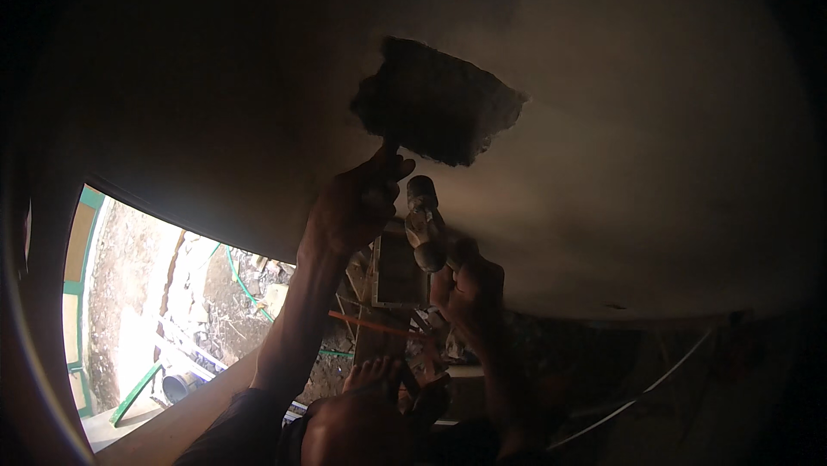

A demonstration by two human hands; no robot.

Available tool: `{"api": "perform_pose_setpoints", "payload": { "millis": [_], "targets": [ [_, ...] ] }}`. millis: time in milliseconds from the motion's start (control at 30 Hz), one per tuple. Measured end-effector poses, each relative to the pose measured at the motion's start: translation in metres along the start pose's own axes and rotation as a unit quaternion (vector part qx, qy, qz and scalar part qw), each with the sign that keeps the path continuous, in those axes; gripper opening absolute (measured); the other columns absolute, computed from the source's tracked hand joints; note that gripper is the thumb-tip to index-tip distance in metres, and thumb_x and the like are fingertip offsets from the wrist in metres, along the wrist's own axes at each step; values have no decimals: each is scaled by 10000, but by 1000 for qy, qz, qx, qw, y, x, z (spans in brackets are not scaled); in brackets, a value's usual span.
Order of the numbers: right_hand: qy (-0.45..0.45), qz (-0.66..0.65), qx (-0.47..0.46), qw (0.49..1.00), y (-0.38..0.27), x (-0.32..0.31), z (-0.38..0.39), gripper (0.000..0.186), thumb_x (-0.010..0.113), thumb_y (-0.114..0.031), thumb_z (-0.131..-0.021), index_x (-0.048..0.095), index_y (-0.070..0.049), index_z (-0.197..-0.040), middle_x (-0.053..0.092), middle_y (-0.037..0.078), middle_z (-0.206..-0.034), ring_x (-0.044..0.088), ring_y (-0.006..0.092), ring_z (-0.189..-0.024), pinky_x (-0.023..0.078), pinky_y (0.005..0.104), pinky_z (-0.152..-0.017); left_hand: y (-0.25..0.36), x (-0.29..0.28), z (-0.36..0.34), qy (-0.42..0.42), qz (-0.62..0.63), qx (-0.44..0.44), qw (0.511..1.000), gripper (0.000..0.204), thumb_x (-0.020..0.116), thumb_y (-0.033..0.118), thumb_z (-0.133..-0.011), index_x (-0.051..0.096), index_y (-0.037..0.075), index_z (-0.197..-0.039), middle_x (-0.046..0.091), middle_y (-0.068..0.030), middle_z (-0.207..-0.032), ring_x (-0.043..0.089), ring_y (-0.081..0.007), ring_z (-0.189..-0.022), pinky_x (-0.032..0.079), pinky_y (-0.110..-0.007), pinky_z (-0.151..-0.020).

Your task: The person uses a hammer and chisel to break and clear a hole in the ceiling. They then insert a rectangular metal box into the opening and secure it by hammering nails into the surrounding ceiling material.

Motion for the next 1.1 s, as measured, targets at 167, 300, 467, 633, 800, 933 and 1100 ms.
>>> {"api": "perform_pose_setpoints", "payload": {
  "millis": [167,300,467,633,800,933,1100],
  "targets": [
    [-5,43,9,999,2,-17,6,37,562,-37,-825,534,-18,-841,498,143,-578,559,361,-490,415,357,-448,9,12,0,-67,100,-10,993,163,504,136,-970,525,9,-1070,568,-113,-1020,543,-52,-621,473,-133,-502],
    [-25,34,-5,999,-12,-16,3,87,585,-58,-792,532,-10,-842,503,123,-553,577,307,-482,455,349,-472,7,6,1,-32,139,-31,989,160,518,154,-969,534,2,-1018,585,-82,-941,534,-56,-602,470,-140,-508],
    [-21,-14,-28,999,-19,-3,-2,72,569,-62,-786,529,-10,-816,493,134,-551,554,348,-467,436,355,-450,25,-2,-10,31,4,53,998,160,511,130,-964,553,-18,-1009,580,-54,-835,527,-56,-586,450,-136,-483],
    [-25,-2,-41,999,-21,2,-10,68,558,-54,-783,527,-7,-821,500,131,-546,566,337,-471,437,346,-448,25,4,-10,-42,-40,58,997,135,491,109,-968,549,-12,-978,568,-42,-803,514,-35,-587,422,-129,-466],
    [-19,15,-43,999,-22,-5,-12,86,564,-75,-782,521,-8,-816,495,133,-545,570,342,-482,435,355,-443,18,21,-11,-109,131,15,985,132,437,92,-989,521,15,-923,512,-15,-746,444,-37,-557,375,-134,-459],
    [-18,10,-73,997,-30,-6,-17,112,581,-98,-777,518,-11,-807,517,147,-586,577,352,-497,442,363,-446,30,22,-13,-58,133,10,989,125,457,99,-988,517,21,-910,490,-12,-730,416,-41,-552,360,-141,-459],
    [-30,-12,-77,997,-35,4,-22,137,621,-115,-759,521,-24,-776,521,134,-614,577,324,-519,447,365,-464,32,23,-19,-118,165,-22,979,124,461,118,-993,517,30,-926,536,-37,-765,452,-57,-561,398,-156,-464]
  ]
}}
Point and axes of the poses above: each hand's wrist, its own z-axis away from the middle knuckle, its own x-axis out of the palm, y = z × x, the point moved 8 cm from there along -z, towards the middle knuckle
